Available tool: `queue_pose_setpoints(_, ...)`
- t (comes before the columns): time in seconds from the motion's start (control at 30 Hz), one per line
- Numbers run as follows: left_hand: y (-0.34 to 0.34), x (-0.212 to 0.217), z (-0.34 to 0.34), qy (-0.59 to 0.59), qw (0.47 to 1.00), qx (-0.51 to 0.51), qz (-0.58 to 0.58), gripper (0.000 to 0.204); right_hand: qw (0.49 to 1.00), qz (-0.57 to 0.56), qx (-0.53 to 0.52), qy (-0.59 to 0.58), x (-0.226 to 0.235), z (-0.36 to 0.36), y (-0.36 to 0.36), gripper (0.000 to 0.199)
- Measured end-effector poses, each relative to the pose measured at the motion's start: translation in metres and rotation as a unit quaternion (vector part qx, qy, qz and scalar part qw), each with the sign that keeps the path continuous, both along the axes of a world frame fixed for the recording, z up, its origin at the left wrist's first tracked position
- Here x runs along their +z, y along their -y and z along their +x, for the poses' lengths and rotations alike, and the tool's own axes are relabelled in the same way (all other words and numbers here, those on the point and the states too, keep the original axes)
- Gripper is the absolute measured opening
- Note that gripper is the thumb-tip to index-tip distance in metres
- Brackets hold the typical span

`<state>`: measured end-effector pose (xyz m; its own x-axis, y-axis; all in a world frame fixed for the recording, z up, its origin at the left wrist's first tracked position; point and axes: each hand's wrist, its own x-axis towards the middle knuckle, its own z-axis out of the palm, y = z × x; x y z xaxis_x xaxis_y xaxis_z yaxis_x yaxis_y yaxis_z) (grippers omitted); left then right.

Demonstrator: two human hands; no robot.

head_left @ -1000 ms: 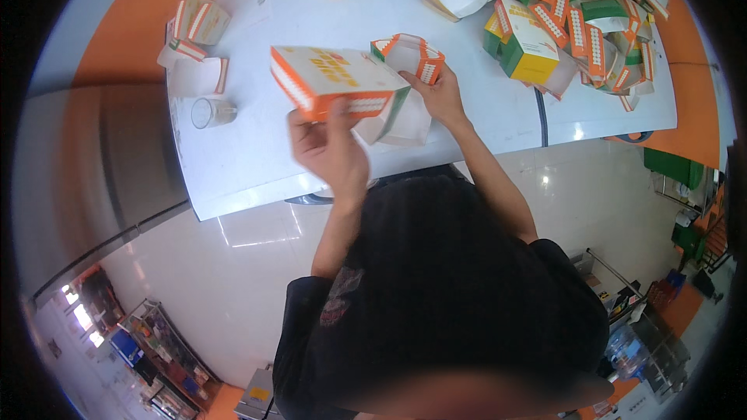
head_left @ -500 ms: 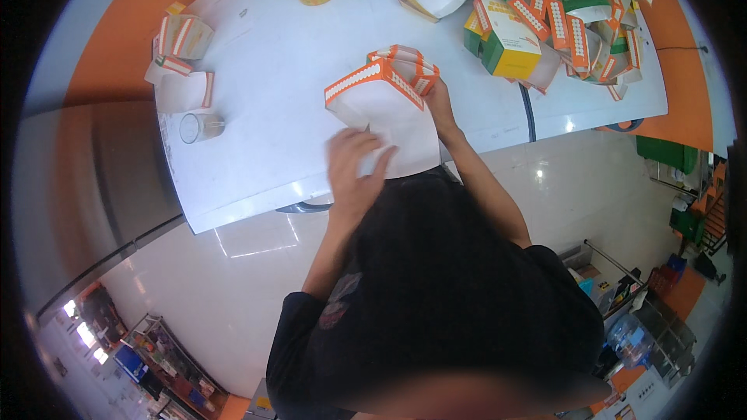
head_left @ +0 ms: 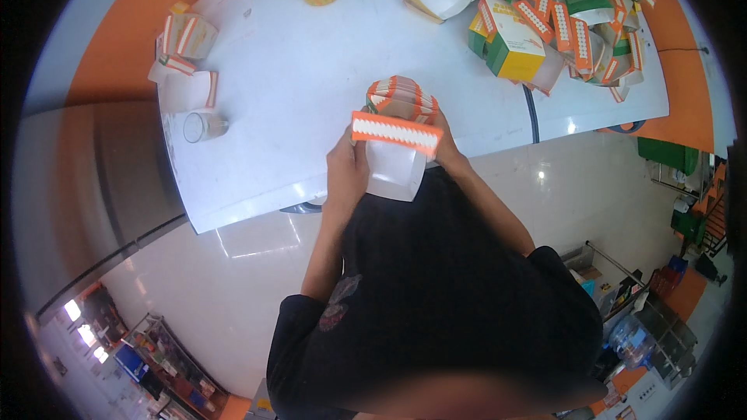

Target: The person folds and assembles small paper boxes at a white table, repeatedly picking up flat pieces, folding them into box shapes, and stacking them. The person then walks to a counter and hands a receipt to another person while holding a stack of assembled boxes.

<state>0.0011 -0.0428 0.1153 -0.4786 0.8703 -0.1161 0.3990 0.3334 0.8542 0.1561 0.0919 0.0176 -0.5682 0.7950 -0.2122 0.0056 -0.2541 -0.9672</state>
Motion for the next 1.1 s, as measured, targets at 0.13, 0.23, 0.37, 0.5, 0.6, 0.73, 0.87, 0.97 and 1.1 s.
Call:
queue_pose_setpoints(0.13,0.0,0.0,0.014,-0.044,0.999,-0.003,0.031,0.051,0.996,0.031,0.089,-0.006,0.001,0.006,-0.004,0.065)
queue_pose_setpoints(0.23,0.0,-0.004,0.014,-0.037,0.999,-0.017,0.019,0.056,0.984,0.048,0.168,0.023,0.012,0.019,-0.013,0.081)
queue_pose_setpoints(0.37,0.006,-0.01,0.014,-0.075,0.997,-0.028,0.014,0.06,0.97,-0.052,0.234,0.044,0.029,0.041,-0.028,0.099)
queue_pose_setpoints(0.5,0.007,-0.022,0.01,-0.141,0.989,-0.027,0.016,0.063,0.948,-0.094,0.291,-0.081,0.03,0.051,-0.027,0.12)
queue_pose_setpoints(0.6,0.005,-0.038,0.013,-0.034,0.999,-0.011,-0.008,0.067,0.96,0.033,0.277,-0.017,0.021,0.05,-0.007,0.13)
queue_pose_setpoints(0.73,0.008,-0.057,0.017,0.103,0.993,-0.028,0.044,0.074,0.978,0.038,0.202,0.032,0.009,0.041,0.01,0.133)
queue_pose_setpoints(0.87,0.014,-0.06,-0.002,0.184,0.97,-0.143,0.065,0.106,0.979,0.043,0.197,0.025,0.008,0.042,0.01,0.128)
queue_pose_setpoints(0.97,0.018,-0.048,-0.031,0.27,0.933,-0.214,0.104,0.14,0.975,0.076,0.207,0.012,0.014,0.041,0.008,0.122)
queue_pose_setpoints(1.1,-0.011,-0.037,-0.047,0.2,0.945,-0.211,0.149,0.165,0.973,0.056,0.226,-0.002,0.022,0.029,0.007,0.12)
